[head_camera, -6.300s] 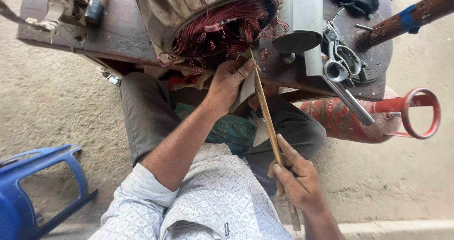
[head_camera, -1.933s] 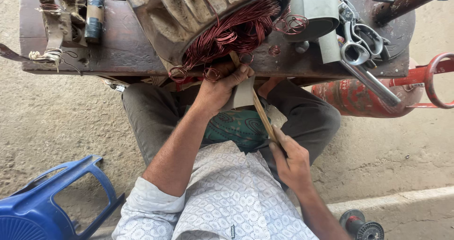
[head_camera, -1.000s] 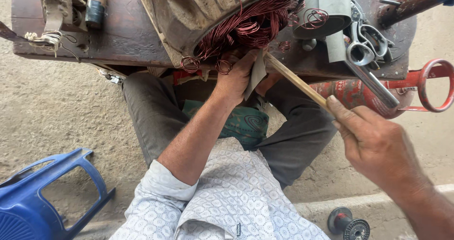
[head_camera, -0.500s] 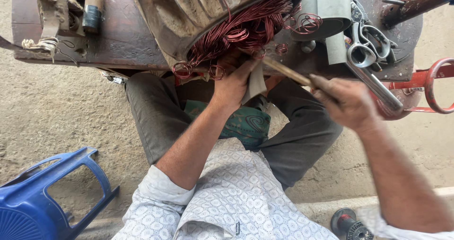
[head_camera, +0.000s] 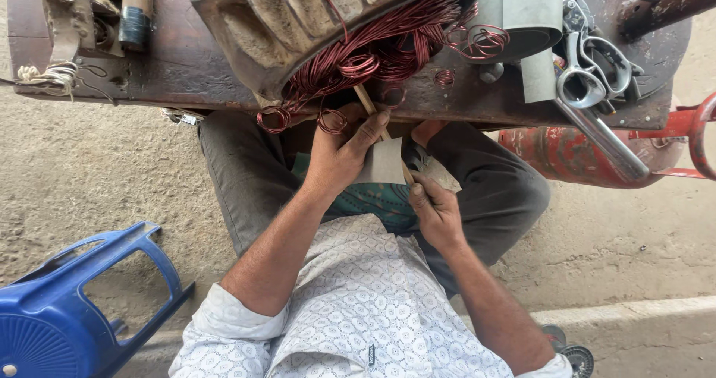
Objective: The person works on a motor stator, using a wooden stick to push copper windings into place. They cut and insert grey insulating paper between winding sections using shears and their hands. The person repeatedly trims and fits paper pieces into the stator slots.
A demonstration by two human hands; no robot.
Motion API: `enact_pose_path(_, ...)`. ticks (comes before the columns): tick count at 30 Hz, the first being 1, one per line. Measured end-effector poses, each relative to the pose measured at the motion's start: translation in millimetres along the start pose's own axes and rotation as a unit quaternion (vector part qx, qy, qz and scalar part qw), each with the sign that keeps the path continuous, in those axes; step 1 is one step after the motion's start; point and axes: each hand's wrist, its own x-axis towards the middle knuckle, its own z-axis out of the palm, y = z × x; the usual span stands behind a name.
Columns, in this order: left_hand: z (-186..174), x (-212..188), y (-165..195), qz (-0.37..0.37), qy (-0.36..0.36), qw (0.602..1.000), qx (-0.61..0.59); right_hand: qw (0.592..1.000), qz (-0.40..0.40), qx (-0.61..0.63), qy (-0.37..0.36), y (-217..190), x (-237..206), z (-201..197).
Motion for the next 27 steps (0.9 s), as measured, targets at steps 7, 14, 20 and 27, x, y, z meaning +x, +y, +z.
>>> enact_pose_path(7, -7, -18, 9, -0.026, -0.005, 0.998, 0.06, 0.98, -0.067, -0.19, 0.0, -32, -10, 10)
enact_pose_path(14, -1, -44, 26, 0.031, 0.088, 0.985, 0.142, 0.947, -0.249, -0.203, 0.022, -92, -7, -2)
enact_pose_path(20, 20, -43, 40, 0.169, 0.066, 0.968, 0.171, 0.967, -0.22, -0.098, -0.08, -116, -3, 27)
enact_pose_path(27, -1, -52, 23, 0.005, -0.068, 0.997, 0.04, 0.988, -0.054, 0.116, 0.083, -119, 8, 14)
